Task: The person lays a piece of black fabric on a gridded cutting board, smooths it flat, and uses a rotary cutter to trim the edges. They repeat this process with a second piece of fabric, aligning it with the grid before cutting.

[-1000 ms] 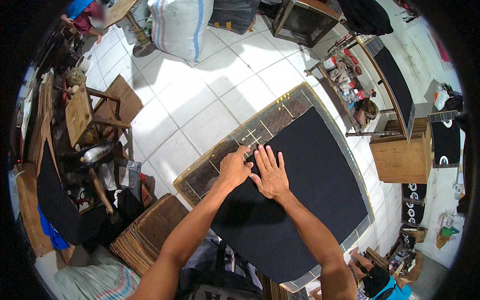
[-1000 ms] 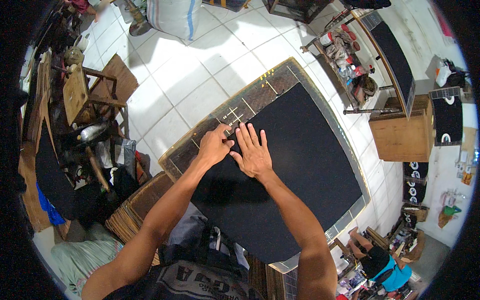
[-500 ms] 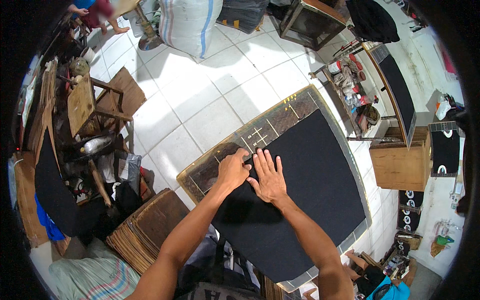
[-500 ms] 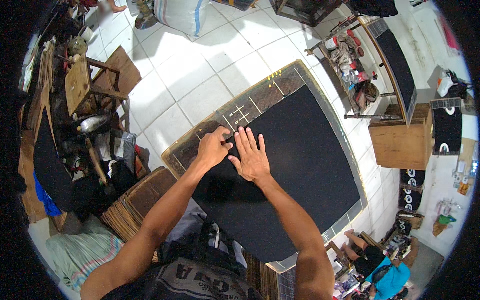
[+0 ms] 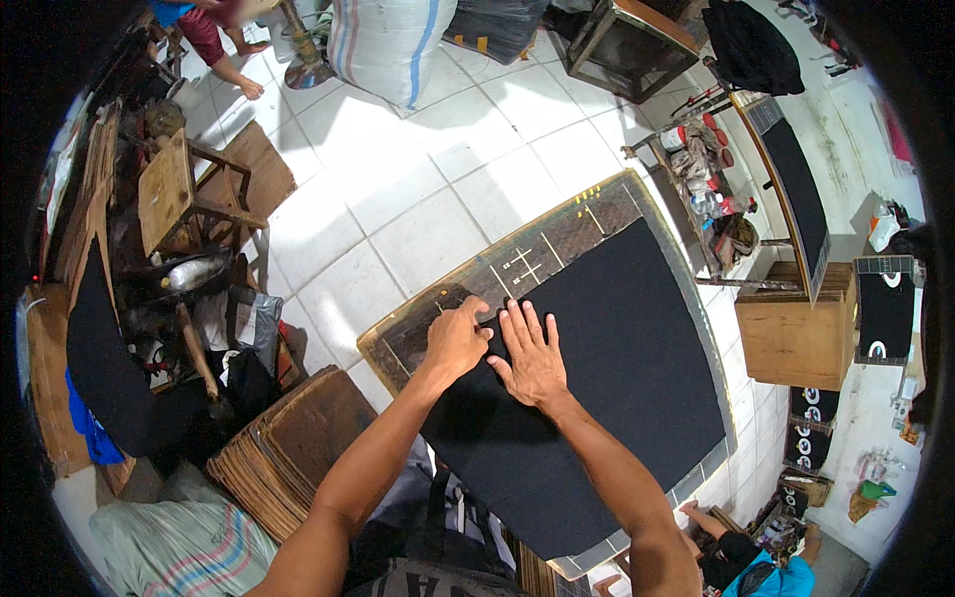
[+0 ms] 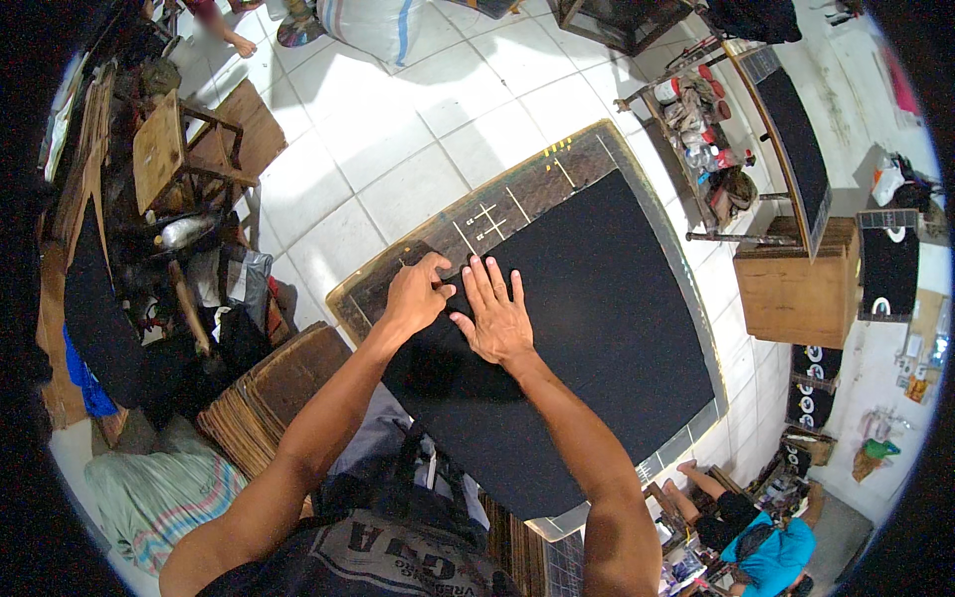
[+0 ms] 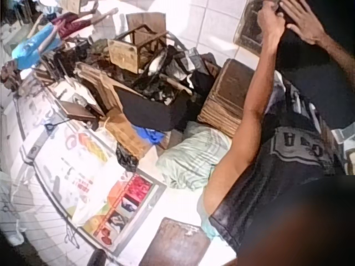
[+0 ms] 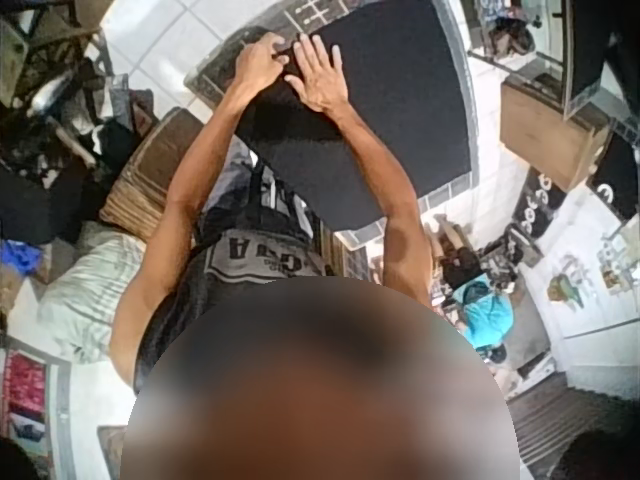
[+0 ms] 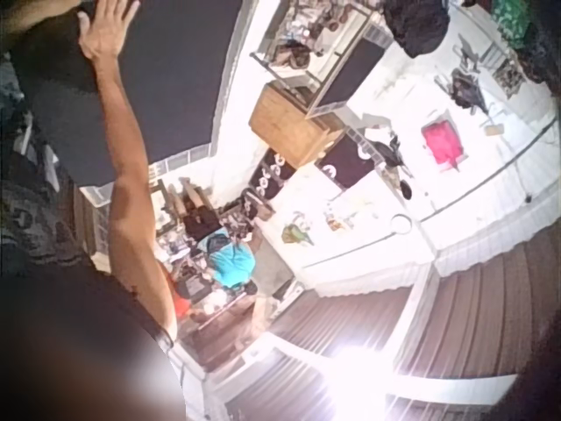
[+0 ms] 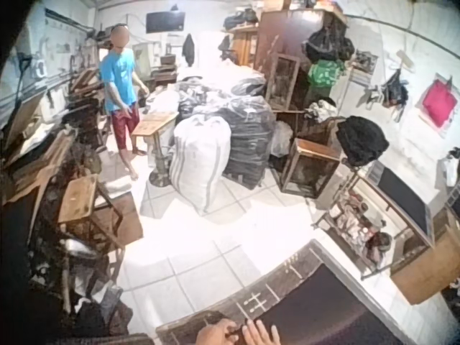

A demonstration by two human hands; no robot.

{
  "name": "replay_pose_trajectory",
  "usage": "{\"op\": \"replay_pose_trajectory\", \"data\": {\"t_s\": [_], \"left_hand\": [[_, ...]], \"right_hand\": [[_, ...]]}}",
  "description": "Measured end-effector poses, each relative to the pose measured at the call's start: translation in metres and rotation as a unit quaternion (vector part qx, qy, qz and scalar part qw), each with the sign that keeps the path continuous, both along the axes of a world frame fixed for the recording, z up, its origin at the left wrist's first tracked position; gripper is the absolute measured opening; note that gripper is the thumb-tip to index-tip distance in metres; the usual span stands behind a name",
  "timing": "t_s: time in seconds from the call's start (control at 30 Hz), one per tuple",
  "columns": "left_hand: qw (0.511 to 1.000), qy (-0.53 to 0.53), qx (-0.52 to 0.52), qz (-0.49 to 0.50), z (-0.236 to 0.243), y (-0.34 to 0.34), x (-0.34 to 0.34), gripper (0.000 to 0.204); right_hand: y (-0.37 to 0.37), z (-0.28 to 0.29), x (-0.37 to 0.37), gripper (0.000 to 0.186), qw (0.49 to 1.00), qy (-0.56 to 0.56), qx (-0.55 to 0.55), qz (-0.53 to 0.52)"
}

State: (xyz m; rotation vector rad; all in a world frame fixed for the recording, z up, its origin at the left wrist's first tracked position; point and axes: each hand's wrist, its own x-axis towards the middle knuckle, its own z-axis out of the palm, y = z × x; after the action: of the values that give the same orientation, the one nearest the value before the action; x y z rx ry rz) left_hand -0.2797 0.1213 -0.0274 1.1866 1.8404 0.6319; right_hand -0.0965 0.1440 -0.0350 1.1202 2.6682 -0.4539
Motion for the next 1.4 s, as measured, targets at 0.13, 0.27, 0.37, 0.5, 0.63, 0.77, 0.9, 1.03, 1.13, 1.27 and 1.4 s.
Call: {"op": "replay_pose_trajectory", "data": {"t_s": [0.13,0.27,0.37,0.5,0.63,0.77,0.9,1.03,1.13,1.27,1.4], "left_hand": [[1.0,0.01,0.002,0.001,0.003,-0.007,-0.002,0.041],[1.0,0.004,0.004,0.014,0.006,-0.016,-0.004,0.042],[1.0,0.009,-0.004,0.02,0.006,-0.024,-0.007,0.043],[1.0,0.002,0.013,0.022,0.004,-0.037,-0.013,0.042],[0.999,-0.006,0.026,0.038,-0.001,-0.043,-0.018,0.042],[0.998,-0.012,0.059,0.034,-0.005,-0.044,-0.02,0.038],[0.998,0.013,0.055,0.037,-0.006,-0.045,-0.016,0.036],[0.998,0.004,0.039,0.039,-0.005,-0.047,-0.013,0.037],[0.999,-0.003,0.027,0.03,-0.004,-0.054,-0.018,0.041],[1.0,-0.008,0.012,0.02,-0.004,-0.065,-0.028,0.042],[0.999,-0.021,0.039,0.031,-0.008,-0.071,-0.034,0.041]], "right_hand": [[-0.004,0.001,-0.002,0.077,1.0,0.007,0.0,0.003],[-0.007,0.001,-0.004,0.078,1.0,0.016,0.01,0.008],[-0.011,0.0,-0.005,0.078,1.0,0.021,0.014,0.009],[-0.019,-0.001,-0.008,0.078,0.999,0.026,0.025,0.014],[-0.029,-0.004,-0.013,0.077,0.999,0.029,0.043,0.011],[-0.037,-0.008,-0.018,0.077,0.997,0.036,0.064,0.003],[-0.043,-0.009,-0.021,0.076,0.997,0.036,0.064,-0.005],[-0.047,-0.006,-0.026,0.076,0.999,0.031,0.043,-0.004],[-0.051,-0.003,-0.029,0.077,0.999,0.027,0.036,0.0],[-0.059,-0.003,-0.034,0.077,0.999,0.028,0.026,-0.004],[-0.066,-0.003,-0.038,0.078,0.999,0.03,0.025,-0.004]]}}
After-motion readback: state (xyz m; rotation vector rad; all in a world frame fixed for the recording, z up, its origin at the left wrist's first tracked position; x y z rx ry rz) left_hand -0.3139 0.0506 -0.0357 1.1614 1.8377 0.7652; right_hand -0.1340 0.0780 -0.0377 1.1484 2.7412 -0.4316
